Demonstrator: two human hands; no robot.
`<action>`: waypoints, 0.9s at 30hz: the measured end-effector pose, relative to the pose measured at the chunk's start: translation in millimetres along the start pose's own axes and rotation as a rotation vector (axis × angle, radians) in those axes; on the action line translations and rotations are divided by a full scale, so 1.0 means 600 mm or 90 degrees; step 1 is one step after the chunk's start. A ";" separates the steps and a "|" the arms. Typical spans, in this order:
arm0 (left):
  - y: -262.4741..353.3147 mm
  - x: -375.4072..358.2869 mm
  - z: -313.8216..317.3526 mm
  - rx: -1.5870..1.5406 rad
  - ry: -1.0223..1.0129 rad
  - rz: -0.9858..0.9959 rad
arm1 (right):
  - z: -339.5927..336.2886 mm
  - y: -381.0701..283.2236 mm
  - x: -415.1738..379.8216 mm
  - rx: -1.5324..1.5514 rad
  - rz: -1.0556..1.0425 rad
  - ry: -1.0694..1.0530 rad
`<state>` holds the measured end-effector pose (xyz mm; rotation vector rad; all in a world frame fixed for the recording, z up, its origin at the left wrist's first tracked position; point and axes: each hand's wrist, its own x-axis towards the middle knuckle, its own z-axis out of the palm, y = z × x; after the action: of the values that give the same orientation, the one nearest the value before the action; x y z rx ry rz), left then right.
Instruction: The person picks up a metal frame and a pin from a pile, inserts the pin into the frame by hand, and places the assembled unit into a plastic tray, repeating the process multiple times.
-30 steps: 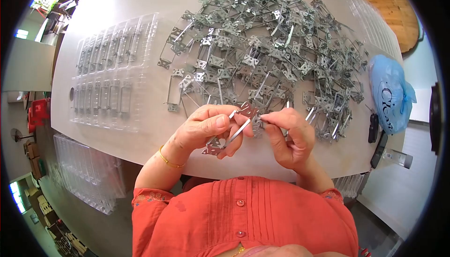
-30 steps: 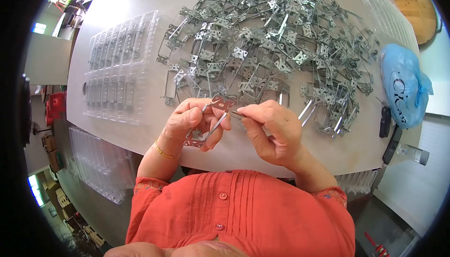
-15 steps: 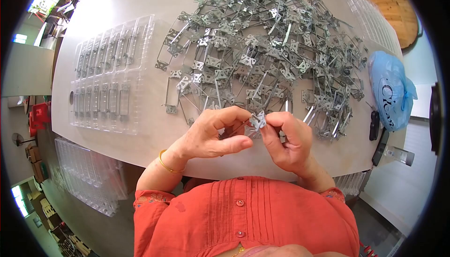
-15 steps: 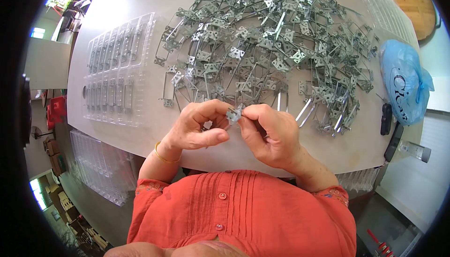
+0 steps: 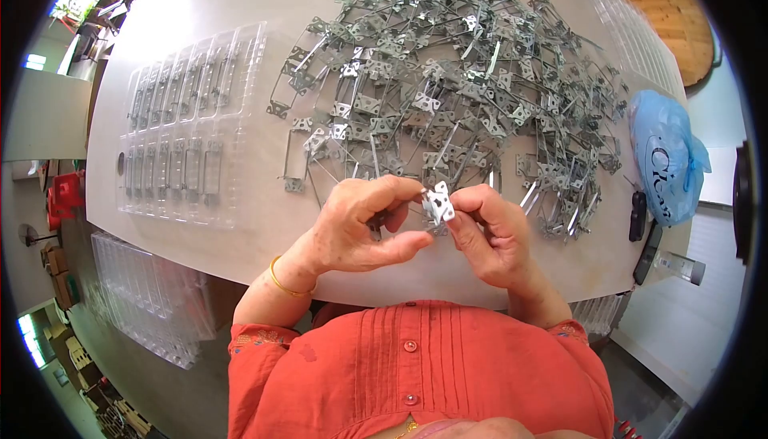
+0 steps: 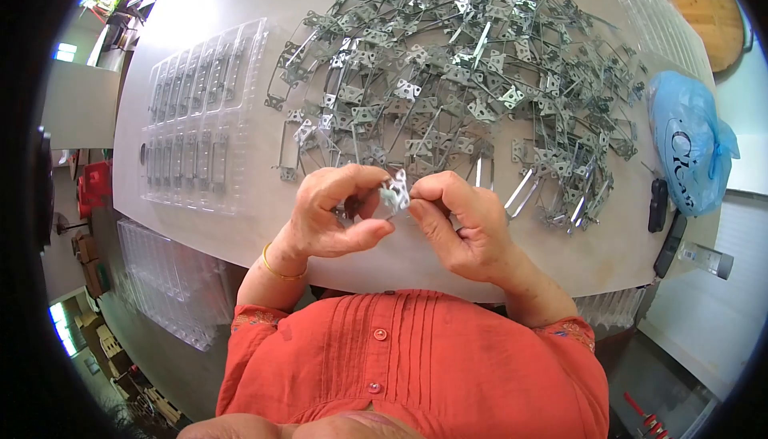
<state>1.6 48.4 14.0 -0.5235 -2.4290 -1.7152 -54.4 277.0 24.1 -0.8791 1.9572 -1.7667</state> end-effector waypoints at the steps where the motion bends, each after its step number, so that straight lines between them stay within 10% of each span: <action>1: 0.000 -0.001 0.000 0.006 0.040 -0.011 | -0.004 -0.004 0.002 -0.016 0.016 0.006; 9: -0.010 0.006 0.018 0.172 0.105 0.071 | 0.005 -0.003 0.006 0.206 -0.015 0.145; 15: -0.007 0.008 0.027 0.217 0.109 0.078 | 0.005 0.018 0.011 -0.065 -0.144 0.019; 27: 0.032 0.000 -0.015 0.061 0.282 -0.092 | 0.006 0.010 0.010 0.097 0.003 0.203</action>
<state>7.6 45.4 34.1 0.0476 -2.2502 -1.5492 -57.8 270.5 18.4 -0.5687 1.9710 -2.1289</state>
